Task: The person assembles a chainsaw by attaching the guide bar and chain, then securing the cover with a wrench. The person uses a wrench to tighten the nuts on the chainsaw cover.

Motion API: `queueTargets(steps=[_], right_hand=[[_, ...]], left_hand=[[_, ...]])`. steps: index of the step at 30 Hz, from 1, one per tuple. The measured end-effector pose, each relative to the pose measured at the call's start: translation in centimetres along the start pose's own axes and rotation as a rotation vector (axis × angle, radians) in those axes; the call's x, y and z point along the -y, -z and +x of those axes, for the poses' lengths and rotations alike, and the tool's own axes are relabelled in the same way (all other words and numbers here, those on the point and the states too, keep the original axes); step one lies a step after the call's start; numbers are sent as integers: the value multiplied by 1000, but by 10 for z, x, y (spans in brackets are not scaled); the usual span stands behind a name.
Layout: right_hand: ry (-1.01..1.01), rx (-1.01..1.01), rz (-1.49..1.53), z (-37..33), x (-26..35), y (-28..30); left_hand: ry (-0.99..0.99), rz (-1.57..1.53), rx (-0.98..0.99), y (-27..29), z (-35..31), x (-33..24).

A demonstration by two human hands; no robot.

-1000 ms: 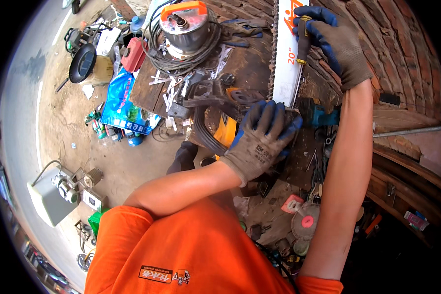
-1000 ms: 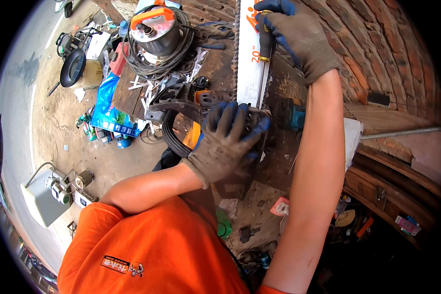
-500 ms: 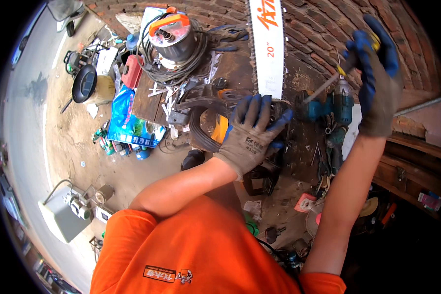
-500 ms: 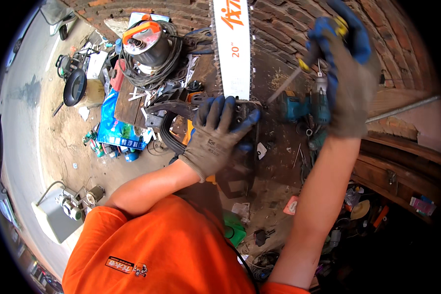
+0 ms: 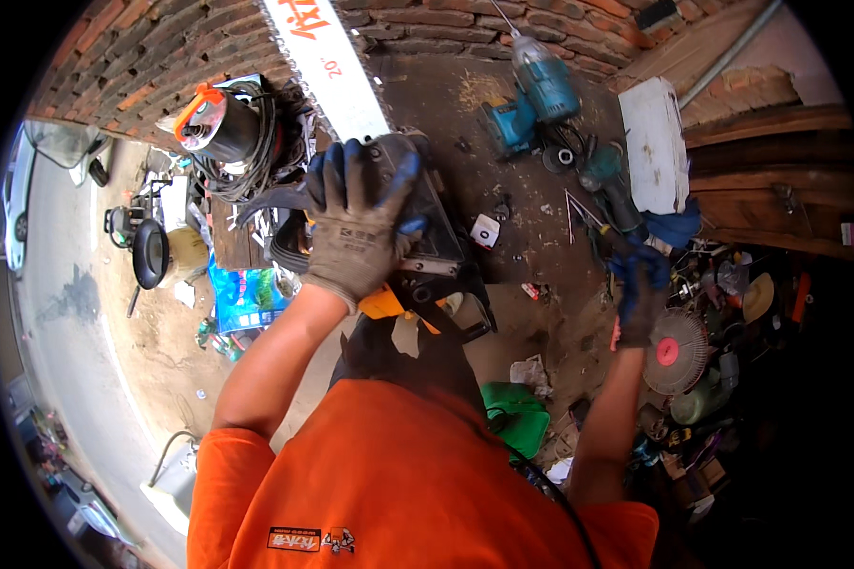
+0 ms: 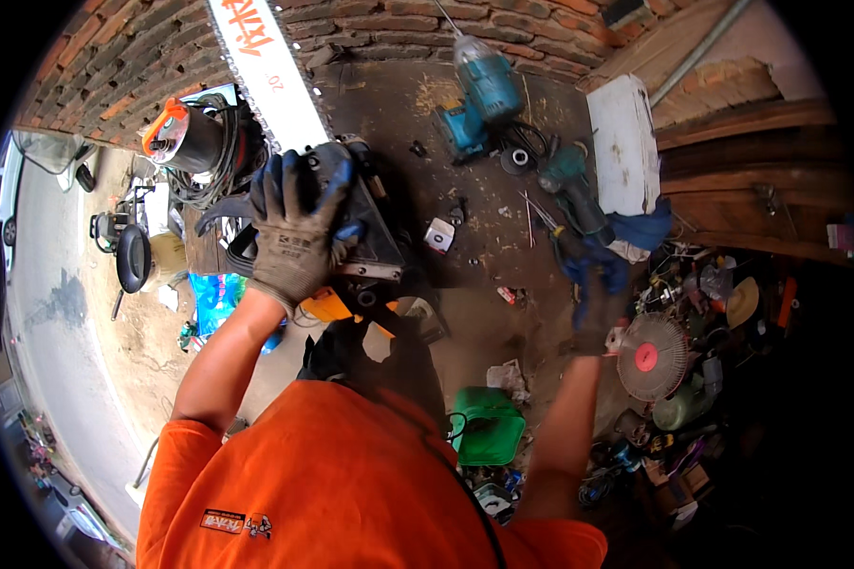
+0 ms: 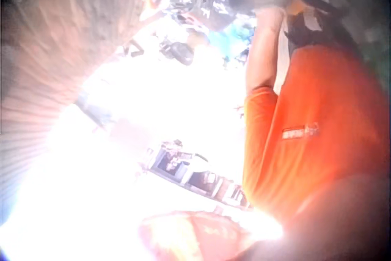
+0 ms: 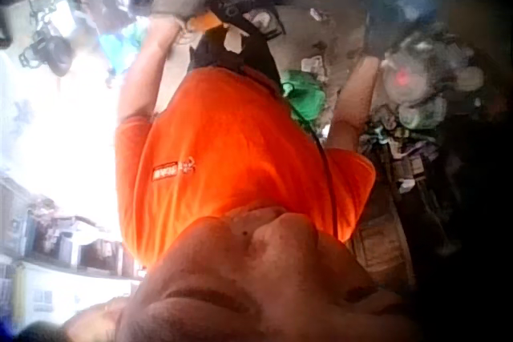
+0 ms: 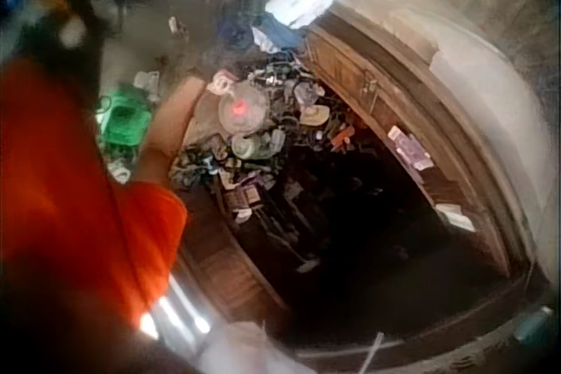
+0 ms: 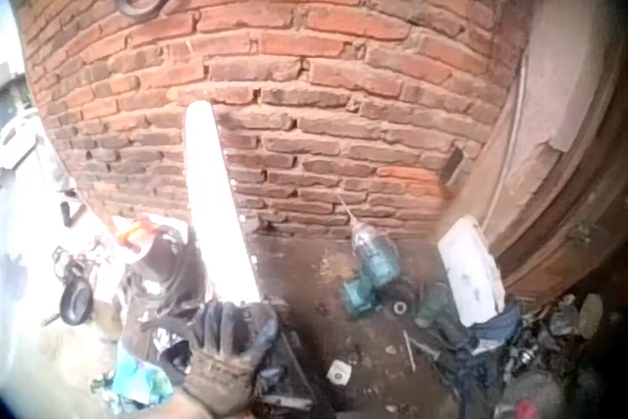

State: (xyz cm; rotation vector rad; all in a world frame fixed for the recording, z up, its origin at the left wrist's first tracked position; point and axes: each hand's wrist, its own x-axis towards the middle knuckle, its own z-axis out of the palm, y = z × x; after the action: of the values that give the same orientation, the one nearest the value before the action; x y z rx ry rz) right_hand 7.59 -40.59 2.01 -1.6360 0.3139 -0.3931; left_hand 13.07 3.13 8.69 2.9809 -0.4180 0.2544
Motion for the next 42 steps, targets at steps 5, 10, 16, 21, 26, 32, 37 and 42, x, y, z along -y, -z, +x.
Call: queueTargets(steps=[5, 10, 16, 21, 26, 32, 37, 42], right_hand=[[244, 141, -287, -29, -87, -48], [529, 275, -1091, -29, -96, -64], [456, 640, -1221, -47, -62, -94], [501, 697, -1350, -34, -78, -107], [20, 294, -706, 3, -60, -74], [-344, 273, -161, -50, -63, -20], [124, 245, -816, -89, -90, -51], [43, 339, -1056, -91, -96, -76]], left_hand=[[-29, 80, -41, -3, 0, -3], [-55, 106, -48, -5, 1, -4], [-65, 106, -71, -3, -1, -4], [-46, 118, -69, -5, -1, -4], [-53, 62, -79, -1, -3, -2], [-60, 23, -113, -2, -2, 0], [-44, 19, -88, -3, -5, 1], [-43, 28, -109, -3, -5, 3]])
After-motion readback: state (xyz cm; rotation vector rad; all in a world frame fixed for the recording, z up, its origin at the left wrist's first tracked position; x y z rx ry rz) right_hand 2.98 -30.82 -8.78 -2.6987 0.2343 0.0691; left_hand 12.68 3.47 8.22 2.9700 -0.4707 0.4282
